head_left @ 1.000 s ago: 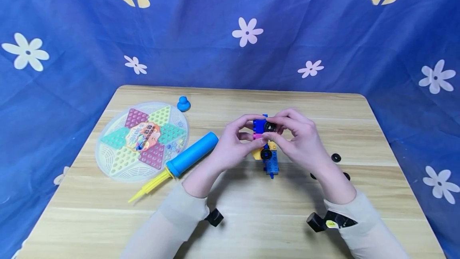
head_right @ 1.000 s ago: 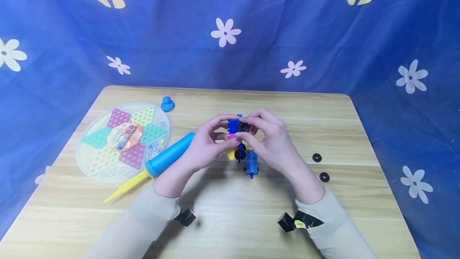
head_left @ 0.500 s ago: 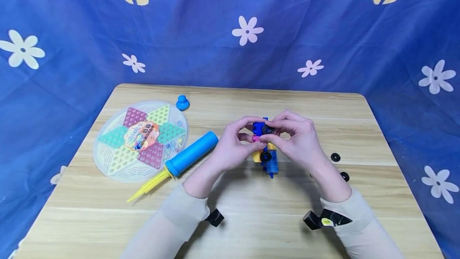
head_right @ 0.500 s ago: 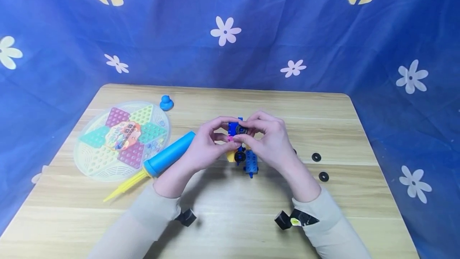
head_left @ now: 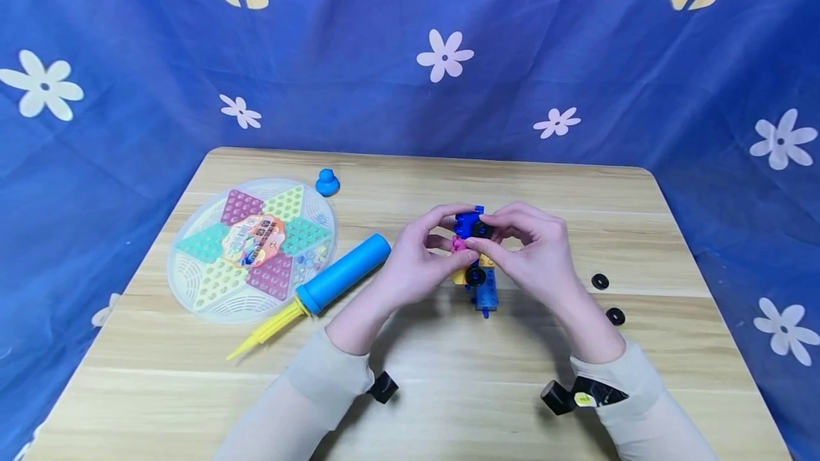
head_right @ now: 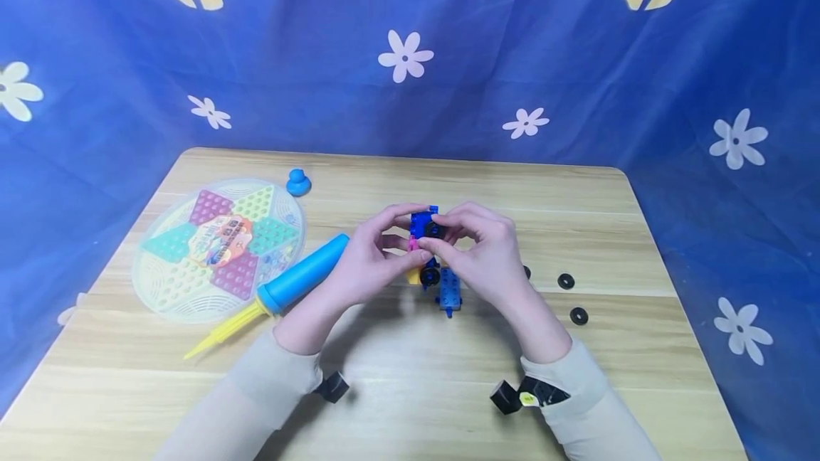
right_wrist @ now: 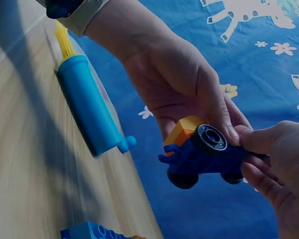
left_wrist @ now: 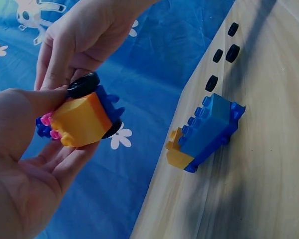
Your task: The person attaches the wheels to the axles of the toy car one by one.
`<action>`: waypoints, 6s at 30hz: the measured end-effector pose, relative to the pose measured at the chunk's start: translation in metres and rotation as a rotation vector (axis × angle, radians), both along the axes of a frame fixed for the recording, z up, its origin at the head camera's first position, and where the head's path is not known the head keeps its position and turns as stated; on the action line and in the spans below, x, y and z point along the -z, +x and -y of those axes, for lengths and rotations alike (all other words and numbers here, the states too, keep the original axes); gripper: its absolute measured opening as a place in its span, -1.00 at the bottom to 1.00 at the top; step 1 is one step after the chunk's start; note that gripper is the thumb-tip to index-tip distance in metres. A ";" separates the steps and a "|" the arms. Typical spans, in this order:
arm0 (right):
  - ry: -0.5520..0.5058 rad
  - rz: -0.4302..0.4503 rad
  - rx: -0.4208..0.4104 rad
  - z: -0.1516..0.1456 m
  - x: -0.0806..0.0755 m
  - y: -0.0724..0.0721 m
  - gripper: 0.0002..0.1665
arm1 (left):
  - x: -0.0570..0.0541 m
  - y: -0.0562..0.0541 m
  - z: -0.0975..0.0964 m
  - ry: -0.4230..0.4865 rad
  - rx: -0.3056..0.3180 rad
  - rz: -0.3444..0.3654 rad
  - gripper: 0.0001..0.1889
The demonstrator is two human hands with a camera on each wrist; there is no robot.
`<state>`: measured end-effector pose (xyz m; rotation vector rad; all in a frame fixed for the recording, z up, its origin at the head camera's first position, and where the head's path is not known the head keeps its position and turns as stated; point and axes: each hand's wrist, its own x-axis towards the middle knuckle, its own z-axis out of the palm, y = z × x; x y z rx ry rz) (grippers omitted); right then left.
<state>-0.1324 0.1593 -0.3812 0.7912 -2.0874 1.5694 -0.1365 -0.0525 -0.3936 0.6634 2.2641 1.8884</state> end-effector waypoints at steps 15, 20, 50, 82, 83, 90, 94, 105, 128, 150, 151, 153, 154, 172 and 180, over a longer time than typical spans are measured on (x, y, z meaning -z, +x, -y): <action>0.128 -0.032 0.037 -0.016 0.002 0.006 -0.51 | -0.003 0.003 0.006 -0.232 -0.199 -0.136 -0.49; 0.250 0.031 0.010 -0.022 -0.001 0.003 -0.37 | -0.002 0.002 0.006 -0.344 -0.168 -0.264 -0.51; 0.176 0.169 -0.129 -0.041 0.018 -0.018 -0.55 | -0.006 -0.024 0.026 -0.354 -0.021 -0.398 -0.50; 0.374 0.506 0.056 -0.044 0.078 -0.165 -0.49 | 0.044 -0.174 0.002 -0.525 -0.039 -0.014 -0.51; 0.380 0.509 0.057 -0.044 0.080 -0.167 -0.49 | 0.046 -0.176 0.001 -0.527 -0.043 -0.009 -0.51; 0.421 0.521 0.042 -0.041 0.086 -0.174 -0.52 | 0.052 -0.183 0.001 -0.539 -0.048 0.007 -0.53; 0.434 0.528 0.044 -0.041 0.088 -0.176 -0.53 | 0.050 -0.182 0.002 -0.552 -0.047 0.015 -0.53; 0.430 0.579 -0.001 -0.045 0.086 -0.177 -0.35 | 0.042 -0.180 0.007 -0.590 -0.060 0.019 -0.36; 0.448 0.340 -0.062 -0.091 0.034 -0.079 -0.42 | -0.001 -0.062 0.011 -0.462 0.088 -0.161 -0.26; 0.568 0.287 -0.018 -0.146 0.073 0.019 -0.57 | 0.068 -0.010 -0.011 -0.625 0.206 -0.228 -0.08; 0.575 0.285 -0.016 -0.148 0.075 0.021 -0.57 | 0.069 -0.010 -0.012 -0.635 0.207 -0.236 -0.09; 0.585 0.293 -0.015 -0.153 0.078 0.026 -0.58 | 0.071 -0.011 -0.015 -0.659 0.208 -0.252 -0.09; 0.587 0.300 -0.017 -0.155 0.080 0.029 -0.59 | 0.072 -0.011 -0.016 -0.671 0.208 -0.259 -0.08; 0.677 0.329 -0.046 -0.161 0.097 0.042 -0.58 | 0.075 -0.012 -0.024 -0.676 0.224 -0.263 -0.19; 0.669 0.326 -0.020 -0.158 0.096 0.045 -0.67 | 0.072 -0.012 -0.023 -0.555 0.174 -0.263 -0.20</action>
